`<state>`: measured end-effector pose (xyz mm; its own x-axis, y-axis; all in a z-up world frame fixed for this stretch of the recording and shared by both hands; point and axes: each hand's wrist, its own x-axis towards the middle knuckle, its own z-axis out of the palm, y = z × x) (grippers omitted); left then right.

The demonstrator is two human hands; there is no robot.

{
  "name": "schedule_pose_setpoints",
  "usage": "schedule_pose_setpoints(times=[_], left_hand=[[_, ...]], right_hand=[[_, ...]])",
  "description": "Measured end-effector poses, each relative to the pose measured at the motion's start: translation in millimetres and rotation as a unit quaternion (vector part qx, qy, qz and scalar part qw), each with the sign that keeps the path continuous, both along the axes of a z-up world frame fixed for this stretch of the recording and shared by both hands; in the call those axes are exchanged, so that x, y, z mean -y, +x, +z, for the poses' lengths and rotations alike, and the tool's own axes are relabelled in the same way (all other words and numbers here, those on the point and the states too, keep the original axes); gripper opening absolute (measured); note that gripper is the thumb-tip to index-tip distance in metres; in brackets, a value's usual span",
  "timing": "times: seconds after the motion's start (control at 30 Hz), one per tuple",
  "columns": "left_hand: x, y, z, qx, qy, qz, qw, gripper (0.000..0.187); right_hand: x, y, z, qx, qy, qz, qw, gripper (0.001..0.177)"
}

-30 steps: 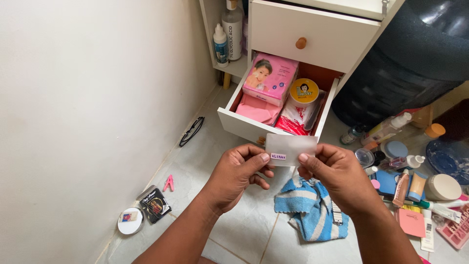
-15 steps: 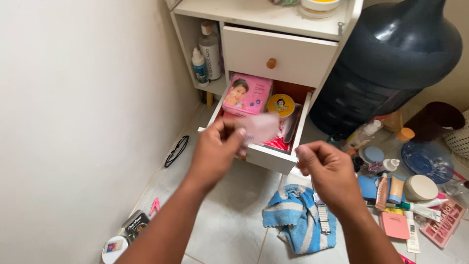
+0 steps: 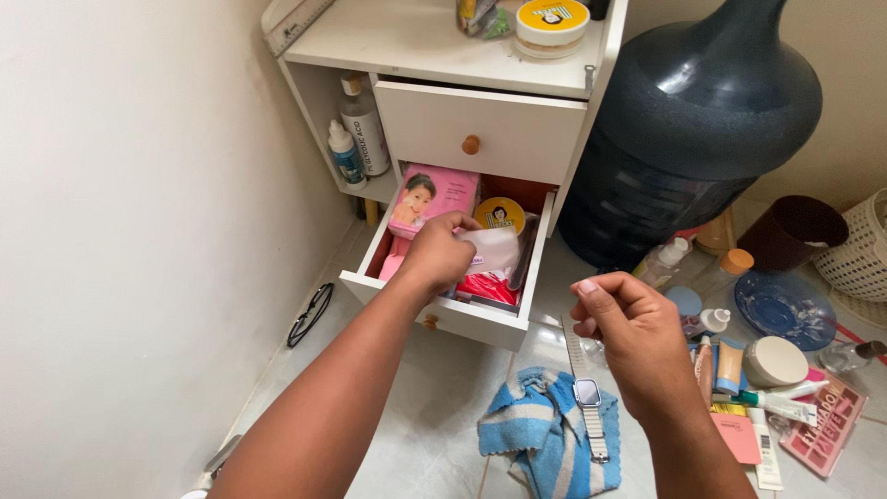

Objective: The person sits on the floor and organizes various personal items into a white drawer. They place a writing pad, a pouch, a smartwatch, a pink pouch, a box of tissues, a nail file, and other small items into the drawer one by one.

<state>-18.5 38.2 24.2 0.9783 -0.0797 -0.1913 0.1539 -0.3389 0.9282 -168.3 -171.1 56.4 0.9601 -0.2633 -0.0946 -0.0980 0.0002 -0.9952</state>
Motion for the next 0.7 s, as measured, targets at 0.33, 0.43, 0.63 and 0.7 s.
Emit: schedule_pose_setpoints(times=[0.33, 0.43, 0.63, 0.7], left_hand=[[67.1, 38.3, -34.0, -0.105, -0.117, 0.189, 0.969, 0.012], [75.3, 37.7, -31.1, -0.058, 0.057, 0.18, 0.98, 0.011], [85.0, 32.9, -38.9, 0.19, 0.345, 0.11, 0.912, 0.026], [91.5, 35.3, -45.7, 0.196, 0.393, 0.064, 0.896, 0.023]], right_hand=[[3.5, 1.7, 4.2, 0.01, 0.024, 0.012, 1.0, 0.021], [6.9, 1.0, 1.3, 0.017, 0.046, 0.016, 0.999, 0.019], [9.7, 2.4, -0.3, 0.039, 0.076, 0.018, 0.996, 0.02], [9.1, 3.3, -0.8, 0.043, 0.082, 0.02, 0.996, 0.02]])
